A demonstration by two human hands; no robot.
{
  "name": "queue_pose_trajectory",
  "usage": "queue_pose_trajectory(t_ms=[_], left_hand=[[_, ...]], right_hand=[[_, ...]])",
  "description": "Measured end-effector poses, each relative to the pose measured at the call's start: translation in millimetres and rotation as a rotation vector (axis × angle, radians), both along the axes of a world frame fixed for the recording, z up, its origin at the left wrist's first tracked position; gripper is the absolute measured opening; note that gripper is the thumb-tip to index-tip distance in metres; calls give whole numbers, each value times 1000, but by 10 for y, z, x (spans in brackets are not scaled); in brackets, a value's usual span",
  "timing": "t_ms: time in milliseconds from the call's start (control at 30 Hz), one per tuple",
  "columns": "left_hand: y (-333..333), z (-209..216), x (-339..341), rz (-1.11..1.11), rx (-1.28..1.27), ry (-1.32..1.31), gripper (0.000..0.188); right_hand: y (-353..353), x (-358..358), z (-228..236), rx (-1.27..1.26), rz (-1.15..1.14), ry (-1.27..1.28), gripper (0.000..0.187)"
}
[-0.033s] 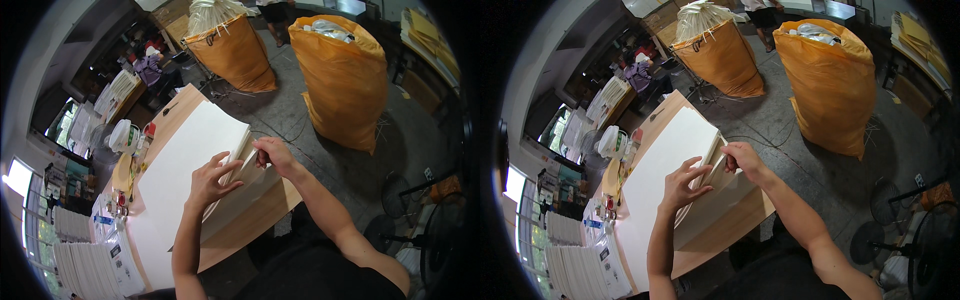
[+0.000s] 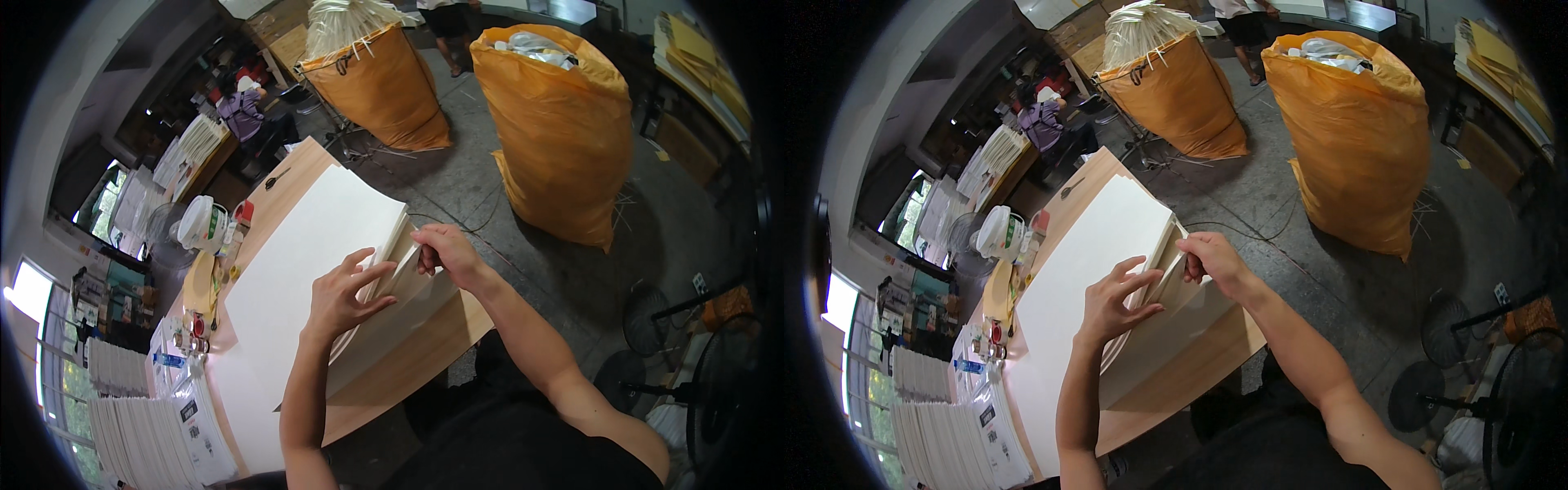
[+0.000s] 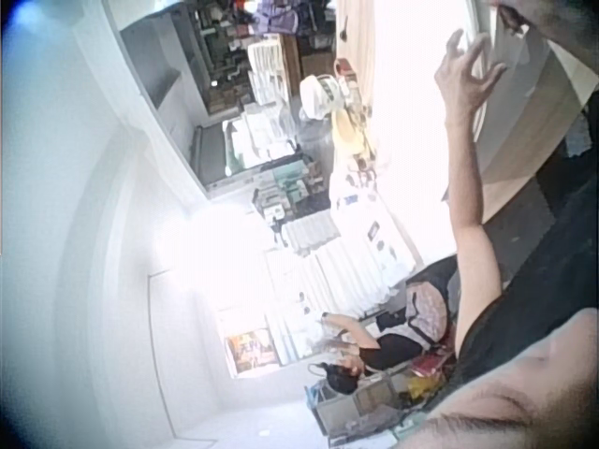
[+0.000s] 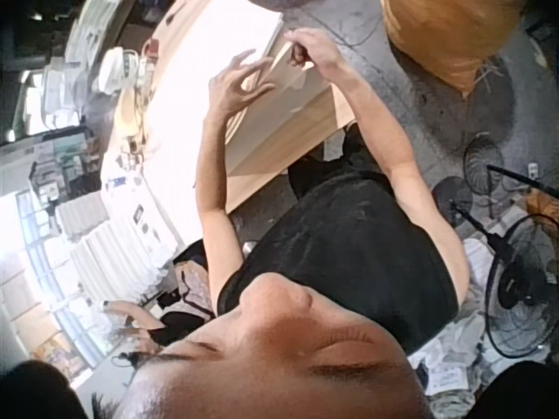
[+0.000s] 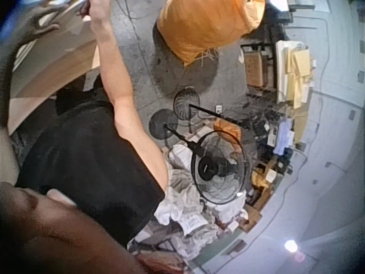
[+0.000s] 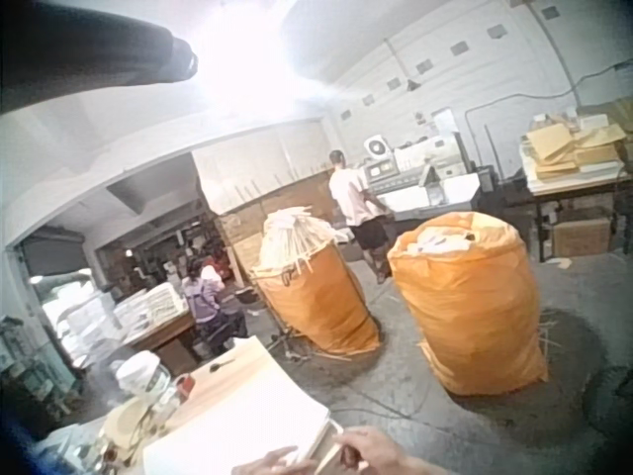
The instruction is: The person aligns stacks of white paper sheets by hand on a wooden table, counting them and moving the aligned stacks to one side.
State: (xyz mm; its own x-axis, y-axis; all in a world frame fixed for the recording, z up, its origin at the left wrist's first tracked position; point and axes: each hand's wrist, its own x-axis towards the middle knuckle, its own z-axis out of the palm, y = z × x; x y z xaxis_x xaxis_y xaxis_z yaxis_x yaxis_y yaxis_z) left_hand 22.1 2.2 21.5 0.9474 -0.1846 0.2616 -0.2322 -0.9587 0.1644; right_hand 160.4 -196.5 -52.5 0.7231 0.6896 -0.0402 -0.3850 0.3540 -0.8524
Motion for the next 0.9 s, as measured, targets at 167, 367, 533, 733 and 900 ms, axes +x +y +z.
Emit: queue_pose_trajectory(t_ms=[167, 367, 533, 733, 900], left_hand=[[60, -29, 8, -46, 21, -29, 51], [-31, -102, 9, 5, 76, -53, 51], [-108, 30, -57, 43, 2, 0, 40], [-74, -36, -39, 47, -48, -55, 56], [-6, -45, -15, 11, -53, -34, 50]], right_hand=[[-77, -8, 53, -42, 8, -62, 38], [17, -94, -47, -312, -233, -523, 32], [37, 17, -43, 24, 8, 5, 28], [25, -3, -10, 42, 19, 35, 30], [-24, 25, -49, -3, 8, -49, 32]])
